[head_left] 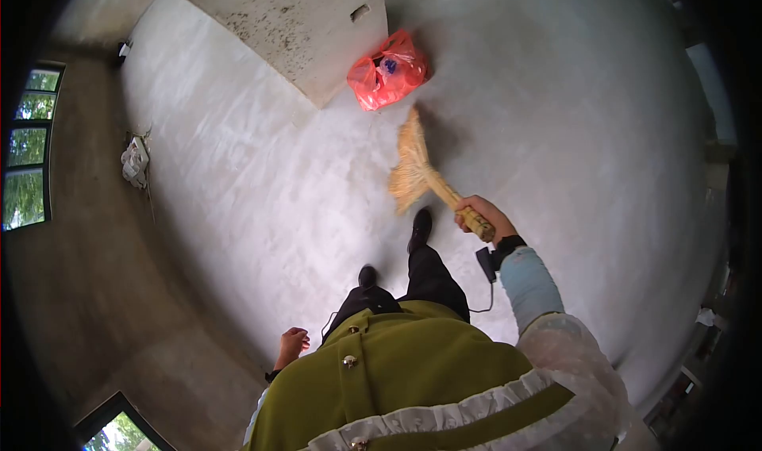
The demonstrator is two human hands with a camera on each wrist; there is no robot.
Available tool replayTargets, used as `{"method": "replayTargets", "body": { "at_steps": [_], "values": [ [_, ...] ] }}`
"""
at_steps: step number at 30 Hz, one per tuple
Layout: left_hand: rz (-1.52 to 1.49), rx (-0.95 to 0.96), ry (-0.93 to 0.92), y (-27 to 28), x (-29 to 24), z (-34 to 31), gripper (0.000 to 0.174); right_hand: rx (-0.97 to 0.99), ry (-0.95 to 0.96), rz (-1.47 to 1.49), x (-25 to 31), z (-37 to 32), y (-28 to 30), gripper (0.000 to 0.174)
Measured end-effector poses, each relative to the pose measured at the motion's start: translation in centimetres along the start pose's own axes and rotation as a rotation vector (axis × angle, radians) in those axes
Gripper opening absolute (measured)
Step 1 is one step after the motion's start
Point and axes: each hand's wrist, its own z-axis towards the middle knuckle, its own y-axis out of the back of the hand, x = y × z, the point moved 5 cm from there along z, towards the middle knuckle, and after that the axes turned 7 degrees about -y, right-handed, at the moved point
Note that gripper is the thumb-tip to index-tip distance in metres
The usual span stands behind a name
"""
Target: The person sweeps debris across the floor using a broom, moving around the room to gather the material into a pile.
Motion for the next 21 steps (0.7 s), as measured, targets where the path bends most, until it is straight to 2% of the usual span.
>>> {"method": "replayTargets", "body": {
  "at_steps": [3,5,6,7,10,12,13,15,18,21],
  "values": [
    [0.057,0.074,-0.053,-3.7,-4.2,-0.2,0.011,-0.078,-0.058,0.058,1.7,-1.5,4.3,0.023],
    [0.098,0.079,-0.035,-5.7,-8.7,1.3,0.011,-0.057,0.059,-0.215,2.4,-1.4,5.2,0.030],
    [0.092,0.082,-0.033,-6.5,-10.8,2.3,0.011,-0.065,0.097,-0.238,2.4,-1.9,5.1,0.038],
    [0.084,0.084,-0.030,-7.2,-12.8,3.2,0.011,-0.084,0.039,-0.249,1.9,-2.9,5.4,0.046],
    [0.149,0.093,-0.114,-9.6,-20.2,5.3,0.010,-0.042,-0.031,-0.267,1.5,-2.1,5.4,0.042],
    [0.185,0.126,-0.178,-11.0,-23.4,5.0,0.011,0.027,-0.129,-0.407,-0.1,-1.8,5.5,0.031],
    [0.222,0.128,-0.211,-11.6,-24.8,5.1,0.011,0.023,-0.123,-0.397,0.3,-2.2,6.1,0.031],
    [0.252,0.163,-0.268,-13.1,-28.2,4.6,0.011,-0.031,-0.154,-0.353,3.3,-3.4,7.1,0.019],
    [0.279,0.215,-0.272,-14.4,-30.4,5.6,0.010,-0.099,0.028,-0.186,9.2,-5.0,9.0,0.014],
    [0.415,0.254,-0.240,-14.5,-30.5,7.7,0.013,-0.199,0.159,-0.139,11.0,-4.2,10.2,0.018]
  ]
}}
